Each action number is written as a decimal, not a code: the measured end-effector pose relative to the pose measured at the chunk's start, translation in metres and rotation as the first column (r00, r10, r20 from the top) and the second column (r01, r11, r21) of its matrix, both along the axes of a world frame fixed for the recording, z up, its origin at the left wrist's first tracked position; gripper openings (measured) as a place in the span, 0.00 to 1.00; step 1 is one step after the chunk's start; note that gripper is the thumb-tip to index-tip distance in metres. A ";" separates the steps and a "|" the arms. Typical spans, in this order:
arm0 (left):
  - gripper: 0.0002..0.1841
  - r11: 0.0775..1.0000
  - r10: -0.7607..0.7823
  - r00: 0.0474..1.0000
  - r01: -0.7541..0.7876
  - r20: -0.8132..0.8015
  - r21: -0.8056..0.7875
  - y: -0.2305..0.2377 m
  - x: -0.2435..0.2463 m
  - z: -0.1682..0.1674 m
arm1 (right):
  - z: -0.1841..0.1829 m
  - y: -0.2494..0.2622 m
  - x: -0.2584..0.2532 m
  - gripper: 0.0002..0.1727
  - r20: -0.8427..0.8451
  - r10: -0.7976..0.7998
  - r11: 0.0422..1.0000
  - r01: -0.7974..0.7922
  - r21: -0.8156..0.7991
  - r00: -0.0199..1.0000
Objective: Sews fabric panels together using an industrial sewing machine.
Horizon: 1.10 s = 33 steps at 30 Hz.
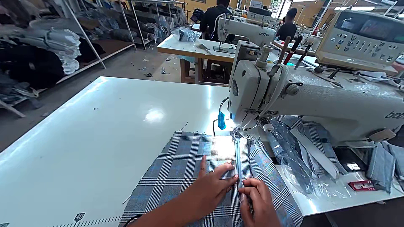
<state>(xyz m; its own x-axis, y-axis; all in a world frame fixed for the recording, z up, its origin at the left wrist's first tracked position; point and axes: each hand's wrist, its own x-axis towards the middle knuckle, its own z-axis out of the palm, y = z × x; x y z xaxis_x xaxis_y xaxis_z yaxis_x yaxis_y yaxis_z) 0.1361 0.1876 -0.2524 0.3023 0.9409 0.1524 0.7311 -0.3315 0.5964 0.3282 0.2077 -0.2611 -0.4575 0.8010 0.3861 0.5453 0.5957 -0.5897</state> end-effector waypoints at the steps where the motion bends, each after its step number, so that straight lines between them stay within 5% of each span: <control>1: 0.20 1.000 0.008 1.000 -0.008 0.005 0.024 -0.001 0.001 -0.002 | 0.002 -0.006 -0.005 0.10 0.016 -0.060 0.998 0.060 -0.014 0.998; 9: 0.20 0.951 0.028 0.998 -0.009 -0.057 0.310 0.000 -0.002 -0.025 | 0.006 -0.019 -0.029 0.15 0.107 -0.318 0.948 0.317 0.030 0.942; 22: 0.21 0.953 0.018 0.998 -0.001 -0.054 0.304 0.000 -0.001 -0.024 | 0.015 -0.020 -0.036 0.16 0.199 -0.349 0.933 0.360 -0.021 0.916; 29: 0.22 0.966 -0.091 0.994 0.103 -0.059 0.237 0.004 -0.020 -0.019 | 0.033 -0.015 -0.036 0.14 0.121 -0.282 0.887 0.307 -0.346 0.952; 33: 0.22 0.956 -0.174 0.979 0.193 -0.102 0.219 0.010 -0.032 -0.018 | 0.025 -0.017 -0.035 0.13 0.135 -0.290 0.894 0.318 -0.315 0.948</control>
